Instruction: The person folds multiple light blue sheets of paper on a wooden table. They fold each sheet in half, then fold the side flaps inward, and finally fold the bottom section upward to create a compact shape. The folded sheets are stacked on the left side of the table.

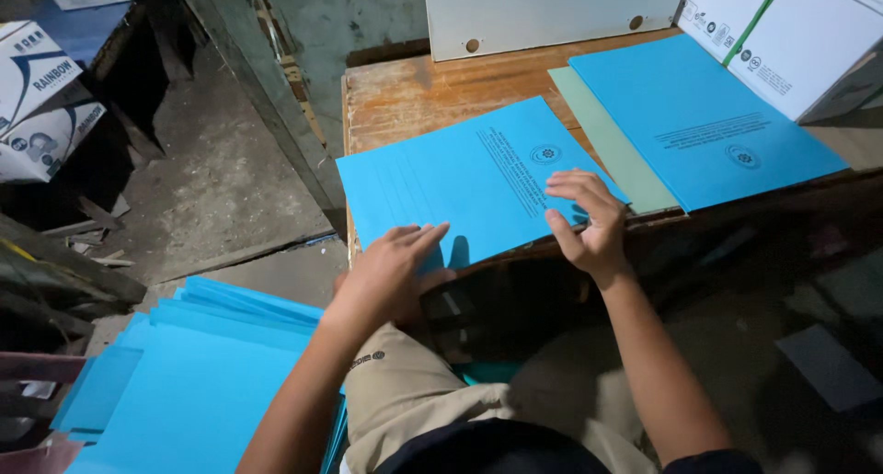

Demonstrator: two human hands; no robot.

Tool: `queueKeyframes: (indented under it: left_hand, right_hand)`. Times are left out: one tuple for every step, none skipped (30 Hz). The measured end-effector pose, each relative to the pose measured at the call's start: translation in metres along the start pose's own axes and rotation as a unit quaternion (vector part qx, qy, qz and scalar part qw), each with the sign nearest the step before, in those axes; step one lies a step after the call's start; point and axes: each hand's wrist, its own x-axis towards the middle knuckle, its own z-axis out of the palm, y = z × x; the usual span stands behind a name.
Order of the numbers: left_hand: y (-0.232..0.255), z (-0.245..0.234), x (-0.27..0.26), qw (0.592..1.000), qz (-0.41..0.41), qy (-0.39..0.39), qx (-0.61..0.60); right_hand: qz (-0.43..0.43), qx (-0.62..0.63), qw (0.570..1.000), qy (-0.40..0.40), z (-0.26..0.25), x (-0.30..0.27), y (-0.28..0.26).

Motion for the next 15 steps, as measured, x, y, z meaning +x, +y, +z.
queueKeyframes:
  left_hand:
    - [0.000, -0.004, 0.000, 1.000, 0.000, 0.001, 0.000]
    - [0.000, -0.008, 0.001, 1.000, 0.002, -0.014, -0.004]
    - [0.000, -0.012, 0.002, 1.000, 0.005, -0.028, -0.009]
    - [0.004, -0.021, 0.005, 1.000, 0.005, -0.026, -0.008]
    - [0.008, -0.029, 0.007, 0.998, 0.002, -0.055, -0.019]
    - [0.012, -0.037, 0.008, 0.996, -0.002, -0.085, -0.029]
    - [0.016, -0.043, 0.009, 0.996, -0.005, -0.082, -0.029]
    - [0.020, -0.049, 0.010, 0.994, 0.006, -0.101, -0.034]
    - [0.023, -0.057, 0.010, 0.992, 0.014, -0.120, -0.038]
    - [0.025, -0.058, 0.009, 0.993, 0.009, -0.116, -0.037]
    - [0.025, -0.059, 0.011, 0.987, 0.036, -0.147, -0.044]
    - [0.026, -0.059, 0.013, 0.981, 0.063, -0.179, -0.051]
    - [0.031, -0.071, 0.015, 0.980, 0.058, -0.180, -0.054]
    - [0.036, -0.082, 0.017, 0.988, 0.071, -0.137, -0.014]
    - [0.040, -0.092, 0.022, 0.991, 0.087, -0.093, 0.029]
  right_hand:
    - [-0.001, 0.000, 1.000, 0.000, 0.001, 0.002, -0.004]
    - [-0.025, -0.005, 1.000, 0.006, 0.001, 0.004, -0.008]
    - [-0.050, -0.010, 0.999, 0.012, 0.001, 0.007, -0.012]
    - [-0.052, -0.011, 0.999, 0.012, 0.002, 0.008, -0.012]
    - [-0.071, -0.021, 0.997, 0.027, 0.003, 0.008, -0.013]
    - [-0.089, -0.031, 0.995, 0.043, 0.005, 0.008, -0.014]
    - [-0.092, -0.029, 0.994, 0.041, 0.006, 0.004, -0.011]
    - [-0.128, -0.036, 0.986, 0.097, 0.007, 0.000, -0.009]
    - [-0.165, -0.039, 0.974, 0.153, 0.010, -0.001, -0.006]
    - [-0.168, -0.034, 0.974, 0.151, 0.011, -0.004, -0.020]
    - [-0.195, -0.064, 0.966, 0.158, 0.012, -0.006, -0.032]
    - [-0.222, -0.093, 0.957, 0.165, 0.013, -0.008, -0.043]
    - [-0.219, -0.089, 0.958, 0.162, 0.018, -0.010, -0.049]
    - [-0.216, -0.057, 0.966, 0.128, 0.022, -0.011, -0.054]
    - [-0.212, -0.028, 0.972, 0.098, 0.025, -0.014, -0.059]
